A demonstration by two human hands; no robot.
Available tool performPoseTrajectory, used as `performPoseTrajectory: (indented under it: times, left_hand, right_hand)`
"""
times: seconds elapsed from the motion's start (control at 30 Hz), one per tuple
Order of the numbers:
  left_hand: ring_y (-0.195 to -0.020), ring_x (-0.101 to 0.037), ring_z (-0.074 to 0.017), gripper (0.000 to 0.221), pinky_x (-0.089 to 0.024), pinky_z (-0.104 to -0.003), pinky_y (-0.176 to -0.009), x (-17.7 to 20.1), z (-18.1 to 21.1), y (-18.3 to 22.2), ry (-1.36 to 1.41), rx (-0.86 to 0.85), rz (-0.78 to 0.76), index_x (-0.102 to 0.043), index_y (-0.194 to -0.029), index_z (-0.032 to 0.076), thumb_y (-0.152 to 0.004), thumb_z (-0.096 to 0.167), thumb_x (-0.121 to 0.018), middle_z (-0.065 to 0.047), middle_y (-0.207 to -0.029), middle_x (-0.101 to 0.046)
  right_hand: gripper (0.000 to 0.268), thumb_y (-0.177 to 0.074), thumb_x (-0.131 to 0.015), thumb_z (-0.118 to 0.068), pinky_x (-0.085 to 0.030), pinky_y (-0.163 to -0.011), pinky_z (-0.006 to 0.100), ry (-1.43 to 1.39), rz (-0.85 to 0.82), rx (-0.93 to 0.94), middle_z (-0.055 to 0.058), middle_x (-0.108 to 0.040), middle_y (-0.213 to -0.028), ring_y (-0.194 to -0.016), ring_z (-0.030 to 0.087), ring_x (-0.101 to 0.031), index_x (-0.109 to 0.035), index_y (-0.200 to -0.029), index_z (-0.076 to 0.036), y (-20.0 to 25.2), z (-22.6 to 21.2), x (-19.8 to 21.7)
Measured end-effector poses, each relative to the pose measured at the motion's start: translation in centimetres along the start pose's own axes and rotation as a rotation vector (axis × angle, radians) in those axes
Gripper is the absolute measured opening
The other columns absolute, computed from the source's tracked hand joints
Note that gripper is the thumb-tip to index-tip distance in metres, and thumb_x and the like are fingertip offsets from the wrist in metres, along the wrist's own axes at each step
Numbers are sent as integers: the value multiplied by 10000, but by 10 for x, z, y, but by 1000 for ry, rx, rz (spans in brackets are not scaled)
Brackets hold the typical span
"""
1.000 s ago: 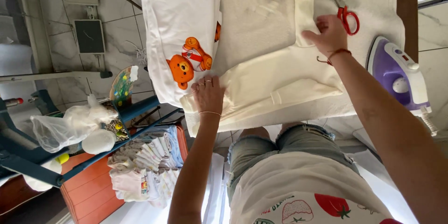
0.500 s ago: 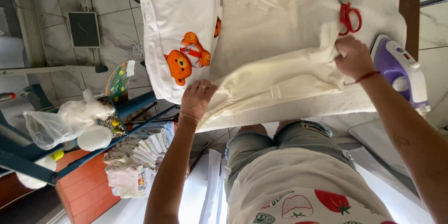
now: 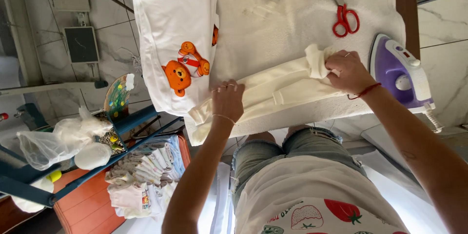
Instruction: Ironing and folding baby clothes on a padded workspace
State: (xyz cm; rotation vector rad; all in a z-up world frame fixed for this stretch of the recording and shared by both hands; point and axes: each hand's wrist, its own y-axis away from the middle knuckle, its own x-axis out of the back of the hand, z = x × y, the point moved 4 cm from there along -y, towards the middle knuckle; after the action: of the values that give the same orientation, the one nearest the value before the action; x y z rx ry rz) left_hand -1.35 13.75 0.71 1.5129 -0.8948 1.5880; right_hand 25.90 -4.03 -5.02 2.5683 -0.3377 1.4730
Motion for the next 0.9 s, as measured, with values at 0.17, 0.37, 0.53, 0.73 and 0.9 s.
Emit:
performPoseTrajectory:
  times: [0.17,0.37,0.53,0.73,0.9]
  left_hand:
    - [-826,-516,-237,282,-431,-368,-632,-41,19,-22,62,180,-369,-568,-874,196,-598,175,-623,-34,-858,-505]
    - [-1025,-534,-281,961,-429,-374,-882,-25,111,-79,1465,612,-451,-190,-1343,85,-596,376,-720,-153,-1116,-531]
    - [-938,-549,-240,810,-473,-325,-803,-61,120,-66,1526,915,-248,-422,-1217,125,-551,449,-750,-135,-1015,-535]
    - [-883,-511,-174,481,-481,-268,-723,-68,110,-33,1763,943,-36,-538,-1007,137,-623,313,-768,-54,-966,-522]
    - [-755,-563,-101,347,-504,-191,-578,-61,82,-26,1631,1171,88,-515,-892,157,-683,308,-747,9,-834,-564]
  right_hand:
    - [197,-595,-642,-260,-367,-719,357,50,-160,49,-55,-634,-749,-835,173,-581,-622,-790,-241,-10,-10,6]
    - [130,-664,-634,-178,-307,-848,332,-49,-251,-32,-105,-635,-740,-889,96,-561,-611,-781,-231,-9,-21,4]
    - [242,-697,-604,-149,-290,-889,394,39,-397,-42,-30,-640,-845,-919,150,-554,-590,-926,-224,-20,-45,25]
    - [255,-789,-541,-234,-275,-909,377,342,-426,5,-150,-587,-1009,-1080,99,-449,-561,-1024,-333,-35,-11,18]
    - [178,-811,-526,-430,-262,-853,336,322,-473,-50,-139,-632,-853,-943,82,-488,-601,-929,-321,-50,-1,7]
